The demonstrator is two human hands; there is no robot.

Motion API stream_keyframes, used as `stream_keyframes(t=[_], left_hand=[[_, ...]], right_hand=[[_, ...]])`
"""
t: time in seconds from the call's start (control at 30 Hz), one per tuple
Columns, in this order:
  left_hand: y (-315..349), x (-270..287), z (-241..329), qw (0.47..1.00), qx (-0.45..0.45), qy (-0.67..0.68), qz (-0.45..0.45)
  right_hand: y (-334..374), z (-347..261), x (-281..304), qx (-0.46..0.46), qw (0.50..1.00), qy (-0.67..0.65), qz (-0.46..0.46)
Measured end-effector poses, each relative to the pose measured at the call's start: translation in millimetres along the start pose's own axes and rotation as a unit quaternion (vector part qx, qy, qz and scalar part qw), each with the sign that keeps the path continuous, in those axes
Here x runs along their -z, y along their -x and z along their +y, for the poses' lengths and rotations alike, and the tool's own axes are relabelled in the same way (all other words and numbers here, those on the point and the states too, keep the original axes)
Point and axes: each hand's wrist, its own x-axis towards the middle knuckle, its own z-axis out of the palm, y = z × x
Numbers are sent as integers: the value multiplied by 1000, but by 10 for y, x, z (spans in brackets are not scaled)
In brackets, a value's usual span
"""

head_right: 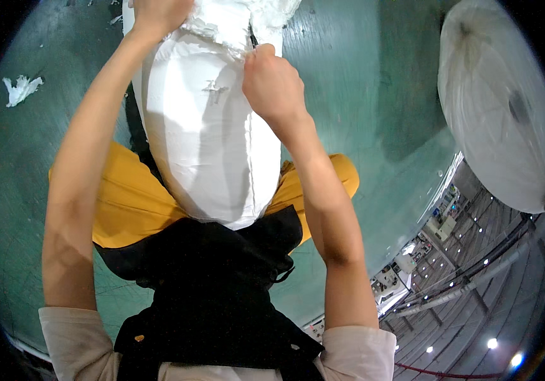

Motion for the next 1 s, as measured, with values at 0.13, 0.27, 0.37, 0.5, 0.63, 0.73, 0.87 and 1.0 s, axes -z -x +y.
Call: stream_keyframes(t=[0.13,0.27,0.37,0.5,0.63,0.73,0.87,1.0], left_hand=[[18,-8,-26,1000,-4,2,-9],[24,-13,-53,1000,-13,0,1],[37,-31,-47,1000,-3,0,-2],[41,-36,-56,1000,-25,4,9],[41,-56,-55,1000,-17,5,13],[48,-55,-67,1000,-6,2,1],[45,-57,-91,999,-28,-9,12],[41,-66,-89,1000,-19,-18,3]], right_hand=[[153,14,-39,-2,1000,5,-4],[323,44,-82,10,1000,-14,-2],[448,115,-148,15,1000,-11,6],[721,185,-269,9,999,-23,22],[929,210,-297,20,999,-25,22],[1110,210,-333,-2,1000,6,-11],[1387,218,-415,-28,998,-41,-34],[1689,238,-481,-43,998,-11,-45]])
